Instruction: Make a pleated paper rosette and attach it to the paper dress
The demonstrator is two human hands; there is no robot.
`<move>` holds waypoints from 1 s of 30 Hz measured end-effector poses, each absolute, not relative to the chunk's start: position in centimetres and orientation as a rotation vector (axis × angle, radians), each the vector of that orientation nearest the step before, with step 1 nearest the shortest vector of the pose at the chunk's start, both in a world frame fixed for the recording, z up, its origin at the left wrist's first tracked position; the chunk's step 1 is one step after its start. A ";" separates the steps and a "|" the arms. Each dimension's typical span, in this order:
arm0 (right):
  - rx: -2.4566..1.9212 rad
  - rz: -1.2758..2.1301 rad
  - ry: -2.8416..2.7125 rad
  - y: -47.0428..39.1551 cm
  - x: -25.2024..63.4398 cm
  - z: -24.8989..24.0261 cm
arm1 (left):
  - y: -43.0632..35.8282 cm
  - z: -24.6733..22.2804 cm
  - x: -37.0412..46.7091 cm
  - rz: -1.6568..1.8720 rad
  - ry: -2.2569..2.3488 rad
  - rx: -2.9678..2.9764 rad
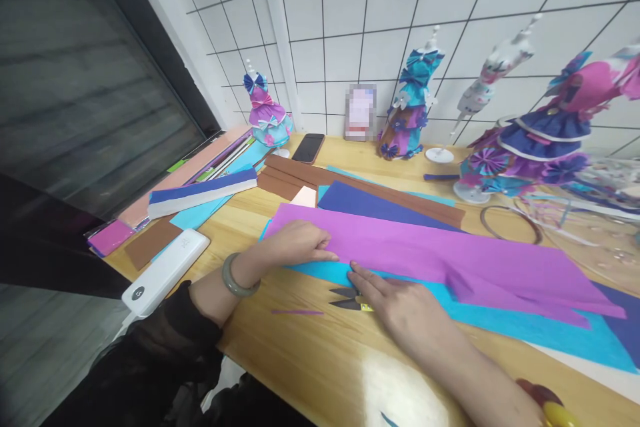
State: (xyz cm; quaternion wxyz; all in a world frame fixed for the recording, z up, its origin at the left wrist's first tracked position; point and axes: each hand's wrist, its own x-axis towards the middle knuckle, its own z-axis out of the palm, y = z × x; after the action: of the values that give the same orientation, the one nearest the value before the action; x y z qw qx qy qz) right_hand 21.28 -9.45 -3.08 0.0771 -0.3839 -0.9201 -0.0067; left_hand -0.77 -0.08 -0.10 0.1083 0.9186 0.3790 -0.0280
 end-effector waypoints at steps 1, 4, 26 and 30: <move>-1.156 -0.038 -2.764 -9.5 21.4 -3.1 | 0.0 -0.1 -0.8 -0.075 1.113 2.687; -1.175 -0.086 -2.783 -9.7 22.0 -2.9 | 0.2 -0.2 -1.1 -0.052 1.100 2.634; -1.140 0.006 -2.673 -9.4 24.3 -2.9 | 3.3 2.4 -8.7 -0.472 1.490 1.956; -1.164 -0.035 -2.566 -9.5 23.9 -2.4 | 3.6 2.2 -9.6 -0.493 1.487 1.945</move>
State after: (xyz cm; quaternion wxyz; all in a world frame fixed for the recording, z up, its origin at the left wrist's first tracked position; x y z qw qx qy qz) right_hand 23.90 -9.47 -2.40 0.1612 -0.4078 -0.8987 -0.0122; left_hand -9.57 3.59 2.19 0.3165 0.7387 0.5649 -0.1872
